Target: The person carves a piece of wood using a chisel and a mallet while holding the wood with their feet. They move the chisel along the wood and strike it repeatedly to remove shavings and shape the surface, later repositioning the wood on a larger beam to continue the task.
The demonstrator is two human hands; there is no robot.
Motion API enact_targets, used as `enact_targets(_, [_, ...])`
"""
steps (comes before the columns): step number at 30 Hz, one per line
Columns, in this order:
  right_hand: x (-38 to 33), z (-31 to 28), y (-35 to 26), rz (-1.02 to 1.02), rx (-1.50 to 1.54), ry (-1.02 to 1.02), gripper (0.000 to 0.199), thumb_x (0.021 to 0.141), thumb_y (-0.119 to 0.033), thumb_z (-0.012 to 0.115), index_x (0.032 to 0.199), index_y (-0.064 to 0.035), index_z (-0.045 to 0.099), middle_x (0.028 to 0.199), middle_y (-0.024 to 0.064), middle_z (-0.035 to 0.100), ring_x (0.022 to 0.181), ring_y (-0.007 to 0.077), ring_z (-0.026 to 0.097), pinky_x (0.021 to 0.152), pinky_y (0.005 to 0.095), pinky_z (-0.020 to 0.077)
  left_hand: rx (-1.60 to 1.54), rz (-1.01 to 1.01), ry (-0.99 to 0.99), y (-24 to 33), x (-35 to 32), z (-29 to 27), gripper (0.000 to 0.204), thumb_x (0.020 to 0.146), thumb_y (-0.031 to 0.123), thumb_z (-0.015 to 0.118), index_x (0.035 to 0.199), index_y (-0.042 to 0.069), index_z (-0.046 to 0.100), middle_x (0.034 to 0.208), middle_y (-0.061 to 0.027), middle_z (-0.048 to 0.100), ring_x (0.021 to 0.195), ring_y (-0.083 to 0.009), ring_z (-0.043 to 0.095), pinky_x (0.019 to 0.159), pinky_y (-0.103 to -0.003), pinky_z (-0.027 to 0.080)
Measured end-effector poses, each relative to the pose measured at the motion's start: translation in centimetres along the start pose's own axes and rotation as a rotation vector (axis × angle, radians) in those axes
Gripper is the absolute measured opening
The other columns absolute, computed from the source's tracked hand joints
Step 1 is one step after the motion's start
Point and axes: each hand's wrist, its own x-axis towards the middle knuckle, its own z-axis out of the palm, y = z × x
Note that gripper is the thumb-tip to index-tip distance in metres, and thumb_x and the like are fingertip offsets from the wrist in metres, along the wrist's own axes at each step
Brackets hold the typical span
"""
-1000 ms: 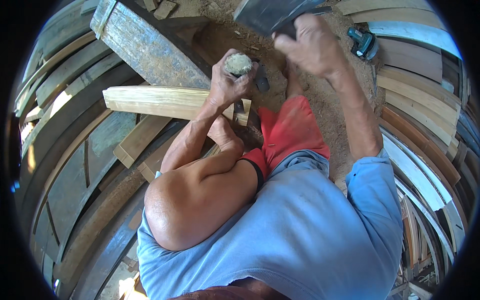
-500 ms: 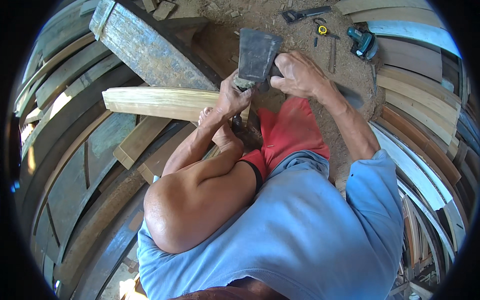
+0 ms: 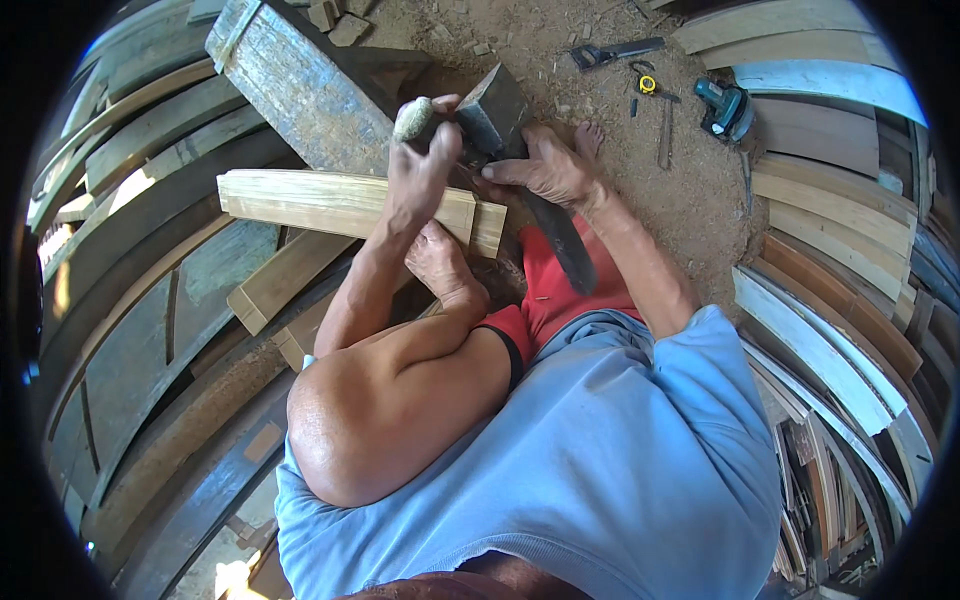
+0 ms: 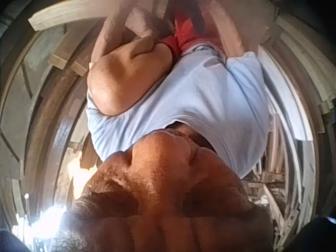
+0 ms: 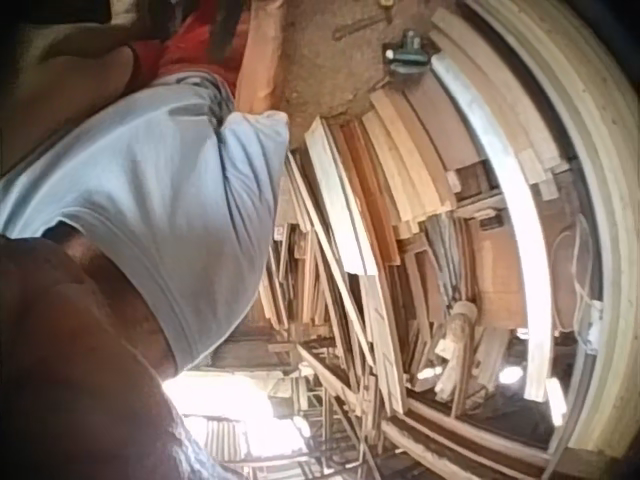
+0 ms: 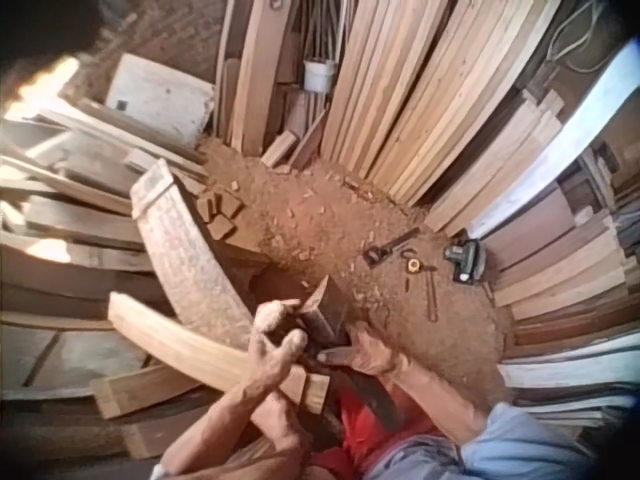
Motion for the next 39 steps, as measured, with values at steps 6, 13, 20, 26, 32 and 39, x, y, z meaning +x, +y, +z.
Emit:
enact_targets(6, [-3.1,-2.0,-1.0,0.077,0.053,-0.002,0.031,0.087,-0.026,0.076,0.103,-0.0012,0.069,0.089,0.0074,0.074,0.066,0.0094,0.065,0.058,0.0263,0.0516,1.503,0.149,-0.397,-6.5,-6.6,-14.9,0.128,0.06,0.044,0.095,0.162,0.019,0.022,0.163,-0.0264,0.021,0.151,-0.0423,0.023,0.121,-0.059,0.021])
enact_targets(13, [-6.6,-2.3,-0.2,0.005,0.116,0.163,0.032,0.089,-0.024,0.075,0.107,-0.0006,0.064,0.087,0.0061,0.072,0.065,0.0087,0.065,0.059,0.0263,0.0529,1.639,0.362,-0.468,-9.2,-5.2,-17.3,0.123,0.06,0.024,0.092,0.163,0.032,0.024,0.159,-0.0281,0.027,0.147,-0.0472,0.029,0.118,-0.063,0.023])
enact_targets(20, [-9.8,-3.5,1.7,0.05,0.12,0.297,0.03,0.09,-0.026,0.074,0.104,-0.0013,0.065,0.085,0.0056,0.072,0.064,0.0084,0.064,0.058,0.0261,0.0518,1.58,0.202,-0.628,-2.9,-3.1,-14.9,0.122,0.056,0.005,0.086,0.162,0.031,0.029,0.152,-0.0263,0.038,0.142,-0.0447,0.038,0.115,-0.058,0.033])
enact_targets(26, [-12.8,-5.7,2.4,0.201,-0.212,0.305,0.033,0.085,-0.027,0.072,0.103,-0.0008,0.065,0.077,0.0044,0.068,0.059,0.0098,0.061,0.055,0.0268,0.0495,1.439,0.132,-0.634,-1.2,-0.4,-15.9,0.091,0.062,-0.002,0.066,0.15,0.019,0.051,0.142,-0.0216,0.058,0.13,-0.0427,0.054,0.109,-0.048,0.045])
enact_targets(32, [-15.1,-5.0,9.6,0.457,-0.339,0.223,0.029,0.083,-0.022,0.072,0.101,0.0006,0.066,0.073,0.0058,0.068,0.056,0.0123,0.062,0.049,0.0303,0.0495,1.458,0.101,-0.574,0.8,1.4,-15.0,0.068,0.065,-0.001,0.065,0.131,0.017,0.068,0.108,-0.0191,0.074,0.101,-0.0389,0.07,0.092,-0.045,0.055])
enact_targets(39, [-16.0,-2.9,15.4,0.643,-0.317,0.219,0.019,0.084,-0.016,0.072,0.089,0.0021,0.071,0.068,0.0078,0.068,0.052,0.0132,0.062,0.047,0.032,0.0498,1.447,0.052,-0.581,1.1,2.3,-14.6,0.064,0.068,0.002,0.064,0.129,0.018,0.069,0.108,-0.0183,0.075,0.101,-0.0379,0.07,0.092,-0.045,0.055])
